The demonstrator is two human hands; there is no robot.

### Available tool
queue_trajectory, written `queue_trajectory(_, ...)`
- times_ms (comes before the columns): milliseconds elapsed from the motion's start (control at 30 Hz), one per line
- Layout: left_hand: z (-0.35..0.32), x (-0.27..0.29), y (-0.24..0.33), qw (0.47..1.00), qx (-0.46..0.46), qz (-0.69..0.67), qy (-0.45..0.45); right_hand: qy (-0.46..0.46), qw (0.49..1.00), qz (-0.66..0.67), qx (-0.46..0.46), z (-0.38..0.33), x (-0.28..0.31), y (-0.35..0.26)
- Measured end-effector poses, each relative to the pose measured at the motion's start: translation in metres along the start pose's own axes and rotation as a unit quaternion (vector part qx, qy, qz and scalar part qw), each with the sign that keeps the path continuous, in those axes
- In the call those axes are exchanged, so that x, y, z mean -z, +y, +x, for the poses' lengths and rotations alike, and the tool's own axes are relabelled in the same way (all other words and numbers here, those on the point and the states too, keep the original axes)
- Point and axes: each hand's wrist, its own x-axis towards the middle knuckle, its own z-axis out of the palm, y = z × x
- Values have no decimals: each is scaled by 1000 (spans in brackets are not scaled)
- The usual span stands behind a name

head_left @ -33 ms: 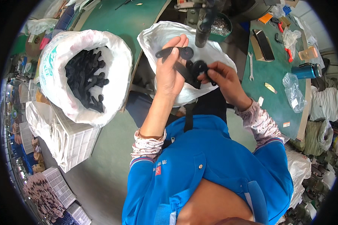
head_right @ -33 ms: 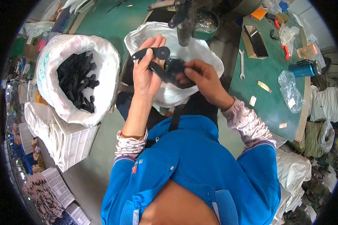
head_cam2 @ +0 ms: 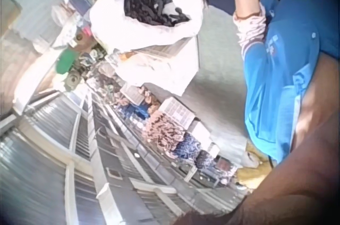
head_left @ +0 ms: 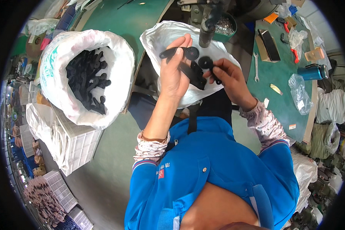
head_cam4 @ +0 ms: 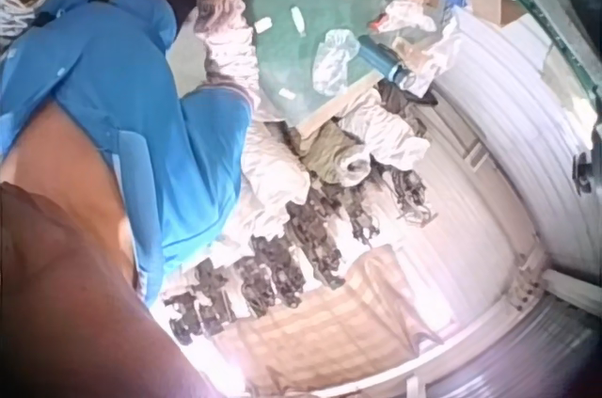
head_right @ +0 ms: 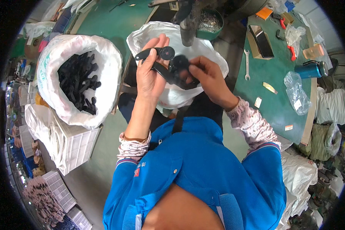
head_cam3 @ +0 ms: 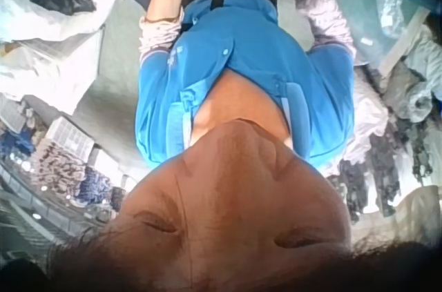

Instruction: The person repeatedly picks black plastic components from a white sack, inserts them into a vertical fixture on the workbench, and places the assembled units into a second sack. The process continues in a repetitive cycle throughout the clip.

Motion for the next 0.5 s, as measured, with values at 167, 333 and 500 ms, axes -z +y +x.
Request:
queue_trajectory(167, -10, -18, -3, 999, 47, 2, -7, -3, 999, 41, -6, 16, -10, -9)
queue_trajectory(333, -12, -17, -9, 997, 63, -5, -46, 45, 997, -33, 55, 25, -7, -25)
queue_trajectory(500, -15, -21, -11, 994, 76, 48, -62, 122, 970, -132, 161, 48, 3, -74)
